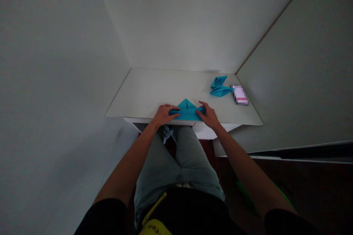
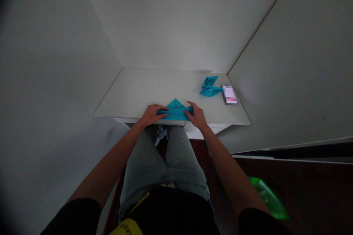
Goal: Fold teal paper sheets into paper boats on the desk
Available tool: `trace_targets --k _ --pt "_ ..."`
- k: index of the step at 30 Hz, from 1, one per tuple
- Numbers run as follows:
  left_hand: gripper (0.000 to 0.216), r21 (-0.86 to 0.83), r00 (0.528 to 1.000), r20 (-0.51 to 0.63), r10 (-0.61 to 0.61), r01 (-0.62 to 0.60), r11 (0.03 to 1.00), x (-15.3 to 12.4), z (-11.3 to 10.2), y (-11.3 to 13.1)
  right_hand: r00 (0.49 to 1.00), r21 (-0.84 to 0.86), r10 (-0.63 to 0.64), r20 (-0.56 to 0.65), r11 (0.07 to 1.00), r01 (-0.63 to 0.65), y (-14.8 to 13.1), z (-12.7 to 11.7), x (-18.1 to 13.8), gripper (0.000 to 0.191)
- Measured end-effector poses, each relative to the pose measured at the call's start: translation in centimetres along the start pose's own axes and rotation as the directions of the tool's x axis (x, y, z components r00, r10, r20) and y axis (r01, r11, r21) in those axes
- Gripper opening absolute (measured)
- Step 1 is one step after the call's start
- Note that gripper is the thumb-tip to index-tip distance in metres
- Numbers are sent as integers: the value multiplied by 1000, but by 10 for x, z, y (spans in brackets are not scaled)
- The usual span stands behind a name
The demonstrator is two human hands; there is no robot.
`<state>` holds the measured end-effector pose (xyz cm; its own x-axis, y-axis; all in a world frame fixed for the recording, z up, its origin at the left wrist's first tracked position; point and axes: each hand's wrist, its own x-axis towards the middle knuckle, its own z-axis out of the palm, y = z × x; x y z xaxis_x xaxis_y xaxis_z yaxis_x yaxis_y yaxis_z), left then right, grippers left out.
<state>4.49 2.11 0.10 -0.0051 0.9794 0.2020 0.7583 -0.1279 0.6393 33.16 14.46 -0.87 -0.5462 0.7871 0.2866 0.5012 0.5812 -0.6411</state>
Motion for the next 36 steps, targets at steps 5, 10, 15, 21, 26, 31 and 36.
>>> trace_targets --k 5,10,15,21,26,31,36 --pt "28 67 992 -81 -97 103 992 4 5 1 999 -41 -18 31 999 19 0 1 2 39" --pt "29 66 981 -152 -123 134 989 2 9 4 1000 -28 -10 -6 1000 10 3 3 3 29" --pt "43 62 976 -195 -101 116 991 0 9 7 996 -116 -68 -51 991 62 4 6 0 30" --pt "36 259 991 -126 55 -20 966 -11 13 19 957 -279 -257 135 917 285 -5 1 -14 42" --pt "49 262 975 114 193 -217 940 -28 17 29 894 -309 -326 308 854 418 -7 -4 -28 65" --pt "57 271 986 97 132 -154 950 -35 17 30 912 -348 -289 292 856 382 -6 -3 -37 72" --pt "60 283 994 61 95 -108 953 -43 15 28 929 -371 -258 265 862 346 -6 -3 -45 64"
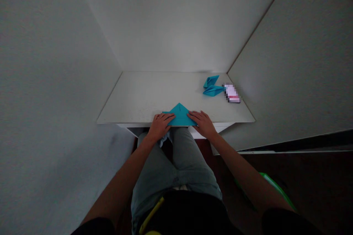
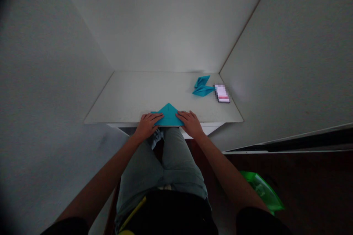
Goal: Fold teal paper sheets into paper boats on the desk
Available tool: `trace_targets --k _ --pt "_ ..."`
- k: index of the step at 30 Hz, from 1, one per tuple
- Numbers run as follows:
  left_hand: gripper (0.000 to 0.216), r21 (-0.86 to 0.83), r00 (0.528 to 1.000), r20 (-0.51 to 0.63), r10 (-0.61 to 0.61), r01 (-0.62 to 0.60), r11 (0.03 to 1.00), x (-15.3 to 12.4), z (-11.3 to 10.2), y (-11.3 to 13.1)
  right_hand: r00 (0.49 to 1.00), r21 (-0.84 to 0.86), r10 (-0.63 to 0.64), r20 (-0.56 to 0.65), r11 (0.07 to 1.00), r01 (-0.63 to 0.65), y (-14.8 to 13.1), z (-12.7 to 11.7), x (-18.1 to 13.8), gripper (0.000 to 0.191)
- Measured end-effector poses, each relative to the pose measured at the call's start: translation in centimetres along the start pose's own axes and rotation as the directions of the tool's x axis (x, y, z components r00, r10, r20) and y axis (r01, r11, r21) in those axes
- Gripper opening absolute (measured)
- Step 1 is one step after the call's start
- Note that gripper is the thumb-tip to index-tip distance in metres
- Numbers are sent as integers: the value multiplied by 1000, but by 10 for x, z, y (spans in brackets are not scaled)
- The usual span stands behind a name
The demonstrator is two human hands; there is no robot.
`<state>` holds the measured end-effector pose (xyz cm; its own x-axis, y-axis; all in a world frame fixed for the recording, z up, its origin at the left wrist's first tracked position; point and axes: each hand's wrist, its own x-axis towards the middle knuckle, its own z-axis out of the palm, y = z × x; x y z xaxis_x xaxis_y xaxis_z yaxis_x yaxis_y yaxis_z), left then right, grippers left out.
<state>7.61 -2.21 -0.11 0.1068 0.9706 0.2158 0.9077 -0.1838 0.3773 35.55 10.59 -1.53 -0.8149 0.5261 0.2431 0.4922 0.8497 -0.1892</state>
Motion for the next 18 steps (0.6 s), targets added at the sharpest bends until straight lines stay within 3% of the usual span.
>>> trace_targets --k 5,11,15,18 --pt "54 -22 994 -85 -67 66 998 -10 1 -4 1000 42 -1 -7 999 1 -1 -4 -6 61" --pt "34 -109 989 -119 -92 79 991 -18 -4 -4 999 162 45 -30 986 -39 -3 -18 -9 34" --pt "21 -314 965 -203 -168 98 944 -1 -24 0 986 350 134 -100 933 -91 -1 -43 3 30" --pt "38 -479 928 -237 -287 145 866 24 -39 -2 945 518 283 -166 840 -161 7 -60 23 33"
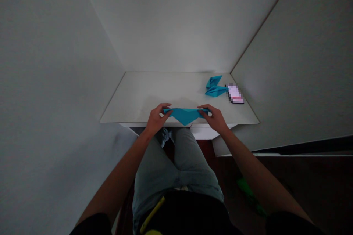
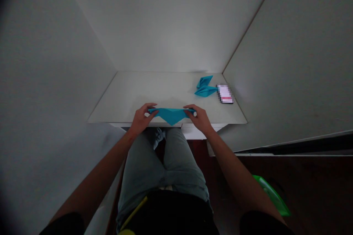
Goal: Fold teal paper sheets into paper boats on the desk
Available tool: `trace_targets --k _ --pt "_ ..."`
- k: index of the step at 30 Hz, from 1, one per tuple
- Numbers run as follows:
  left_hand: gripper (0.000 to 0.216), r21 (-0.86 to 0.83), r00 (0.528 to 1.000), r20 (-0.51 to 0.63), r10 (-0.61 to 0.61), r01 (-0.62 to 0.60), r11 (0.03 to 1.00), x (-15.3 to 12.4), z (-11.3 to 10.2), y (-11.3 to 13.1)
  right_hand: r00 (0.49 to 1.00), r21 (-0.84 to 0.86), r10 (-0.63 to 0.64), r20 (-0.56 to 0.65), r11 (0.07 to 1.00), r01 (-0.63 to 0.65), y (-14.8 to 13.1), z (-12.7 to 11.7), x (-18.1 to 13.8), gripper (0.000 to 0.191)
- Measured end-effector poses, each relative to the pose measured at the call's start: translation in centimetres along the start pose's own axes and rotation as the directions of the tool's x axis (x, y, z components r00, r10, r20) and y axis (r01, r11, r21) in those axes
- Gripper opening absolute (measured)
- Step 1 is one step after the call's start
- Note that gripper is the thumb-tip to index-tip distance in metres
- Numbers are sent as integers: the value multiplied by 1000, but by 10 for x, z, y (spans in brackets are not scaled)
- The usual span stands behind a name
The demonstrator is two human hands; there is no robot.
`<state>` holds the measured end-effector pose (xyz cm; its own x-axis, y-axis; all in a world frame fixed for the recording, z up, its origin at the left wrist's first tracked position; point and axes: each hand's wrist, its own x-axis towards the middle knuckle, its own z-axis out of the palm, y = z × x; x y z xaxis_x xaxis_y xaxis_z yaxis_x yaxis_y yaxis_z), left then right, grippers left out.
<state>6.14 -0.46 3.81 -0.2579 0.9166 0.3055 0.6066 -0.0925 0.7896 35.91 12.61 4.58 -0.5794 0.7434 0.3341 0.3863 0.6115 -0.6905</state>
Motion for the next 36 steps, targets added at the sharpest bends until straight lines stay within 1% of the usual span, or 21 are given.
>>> trace_targets --k 2,4,6,8,9,11,12,13,14,16,17,18,21,23,24,26,27,29,31,33,36 --pt "50 -43 998 -17 -60 59 997 18 3 -2 996 70 82 -45 994 -78 6 0 17 41" --pt "54 -35 992 1 -126 126 991 30 10 -11 988 88 150 -35 985 -147 18 7 30 45" --pt "52 33 983 22 -181 180 983 37 21 -22 978 31 210 -6 977 -210 33 19 37 45" --pt "49 146 983 27 -183 177 973 37 31 -31 972 -77 233 10 970 -232 45 31 38 50" --pt "49 209 986 11 -163 158 965 35 35 -34 976 -132 218 -7 967 -217 49 36 37 55" --pt "56 321 992 -60 -108 122 939 30 39 -35 990 -224 125 -65 965 -136 53 43 33 64" --pt "59 364 993 -93 -74 103 926 27 40 -35 995 -259 54 -78 963 -73 53 44 30 64" --pt "60 397 994 -103 -38 76 915 24 39 -34 998 -284 -17 -67 959 -3 52 44 28 61" --pt "55 416 997 -82 -1 35 909 21 38 -34 997 -297 -78 -26 953 67 51 43 25 54" --pt "37 416 997 38 73 -83 906 14 33 -34 981 -279 -162 111 942 187 50 38 19 39" --pt "31 401 988 113 109 -146 904 10 29 -36 966 -259 -186 179 938 229 50 35 16 37" --pt "30 385 973 183 139 -202 901 6 25 -38 950 -241 -202 237 935 259 50 32 12 36" --pt "40 343 912 350 212 -336 877 -6 11 -46 912 -227 -230 339 921 317 56 19 1 41" --pt "51 315 876 418 243 -390 865 -13 2 -50 887 -223 -244 393 910 349 60 10 -5 49" --pt "53 301 865 436 248 -400 865 -15 -1 -52 870 -212 -250 425 907 364 62 5 -7 54" --pt "48 279 858 451 245 -396 875 -16 -6 -55 834 -179 -253 490 907 380 64 -4 -8 59" --pt "43 272 860 450 239 -387 881 -15 -7 -55 821 -162 -251 513 911 379 64 -7 -6 58" --pt "36 259 867 441 230 -368 893 -11 -6 -55 811 -126 -249 529 923 365 64 -11 0 51" --pt "31 243 877 427 219 -345 907 -4 -3 -52 818 -73 -266 510 934 350 62 -11 6 42" --pt "27 240 891 410 194 -310 920 2 0 -48 837 -22 -285 467 942 334 61 -7 11 36" --pt "26 262 913 386 133 -247 933 11 4 -41 872 7 -276 405 954 299 60 -1 13 34"
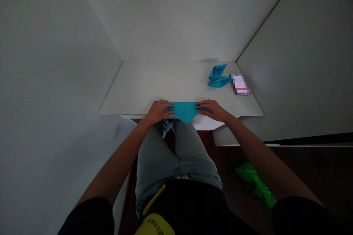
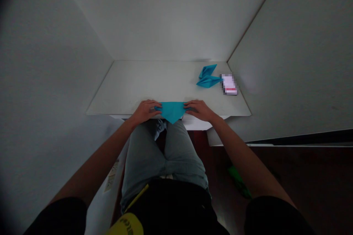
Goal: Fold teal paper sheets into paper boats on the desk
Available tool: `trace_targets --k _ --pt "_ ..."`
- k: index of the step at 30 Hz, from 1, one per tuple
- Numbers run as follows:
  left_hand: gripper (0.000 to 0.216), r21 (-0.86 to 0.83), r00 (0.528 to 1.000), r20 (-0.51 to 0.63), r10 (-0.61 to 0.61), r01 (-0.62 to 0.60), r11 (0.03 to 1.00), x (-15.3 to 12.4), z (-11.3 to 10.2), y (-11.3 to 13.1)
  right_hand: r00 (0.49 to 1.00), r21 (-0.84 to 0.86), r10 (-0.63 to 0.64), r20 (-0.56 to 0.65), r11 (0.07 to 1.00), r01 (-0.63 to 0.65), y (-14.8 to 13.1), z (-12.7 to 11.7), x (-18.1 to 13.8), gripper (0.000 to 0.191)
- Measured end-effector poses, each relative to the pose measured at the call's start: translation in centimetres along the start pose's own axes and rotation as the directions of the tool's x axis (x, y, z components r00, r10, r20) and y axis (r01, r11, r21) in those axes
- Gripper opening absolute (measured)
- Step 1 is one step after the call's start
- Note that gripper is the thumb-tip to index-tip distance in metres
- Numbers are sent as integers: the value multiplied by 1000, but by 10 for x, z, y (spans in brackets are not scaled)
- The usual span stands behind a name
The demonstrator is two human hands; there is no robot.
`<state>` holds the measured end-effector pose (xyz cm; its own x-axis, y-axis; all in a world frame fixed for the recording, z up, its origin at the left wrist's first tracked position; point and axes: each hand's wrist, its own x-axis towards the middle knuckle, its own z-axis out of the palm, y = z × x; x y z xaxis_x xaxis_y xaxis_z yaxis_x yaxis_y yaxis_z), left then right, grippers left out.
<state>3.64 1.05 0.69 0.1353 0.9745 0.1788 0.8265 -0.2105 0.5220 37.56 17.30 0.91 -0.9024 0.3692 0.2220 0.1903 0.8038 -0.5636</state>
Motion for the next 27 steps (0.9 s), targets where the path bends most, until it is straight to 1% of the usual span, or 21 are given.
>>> trace_targets --k 4,7,10,12,14,16,19,22,25,27 --pt "32 1 999 -2 -55 55 999 9 2 1 1000 40 25 -9 999 -24 0 3 -2 36" --pt "46 29 994 -33 -108 109 994 14 6 -5 1000 60 29 -11 998 -29 2 1 -1 35" --pt "59 40 985 -62 -162 165 986 17 9 -12 997 28 58 -44 998 -57 6 1 6 34" --pt "60 27 982 -69 -178 181 983 20 11 -17 992 -1 84 -91 996 -85 9 2 12 37" --pt "56 10 977 -84 -195 197 980 22 12 -21 990 -14 89 -112 996 -91 12 3 14 40" --pt "53 -8 971 -107 -212 212 977 24 13 -23 994 -9 69 -86 997 -70 14 2 12 42" --pt "59 -56 962 -134 -236 231 971 27 15 -25 996 -9 57 -71 998 -58 17 0 5 39" --pt "63 -116 957 -124 -264 250 961 28 14 -26 985 -55 124 -118 990 -131 23 3 1 43" --pt "61 -149 960 -104 -259 242 959 29 12 -27 959 -100 230 -166 964 -248 31 10 5 59" --pt "61 -170 963 -95 -253 235 957 29 11 -29 938 -121 292 -186 941 -317 36 15 10 65"
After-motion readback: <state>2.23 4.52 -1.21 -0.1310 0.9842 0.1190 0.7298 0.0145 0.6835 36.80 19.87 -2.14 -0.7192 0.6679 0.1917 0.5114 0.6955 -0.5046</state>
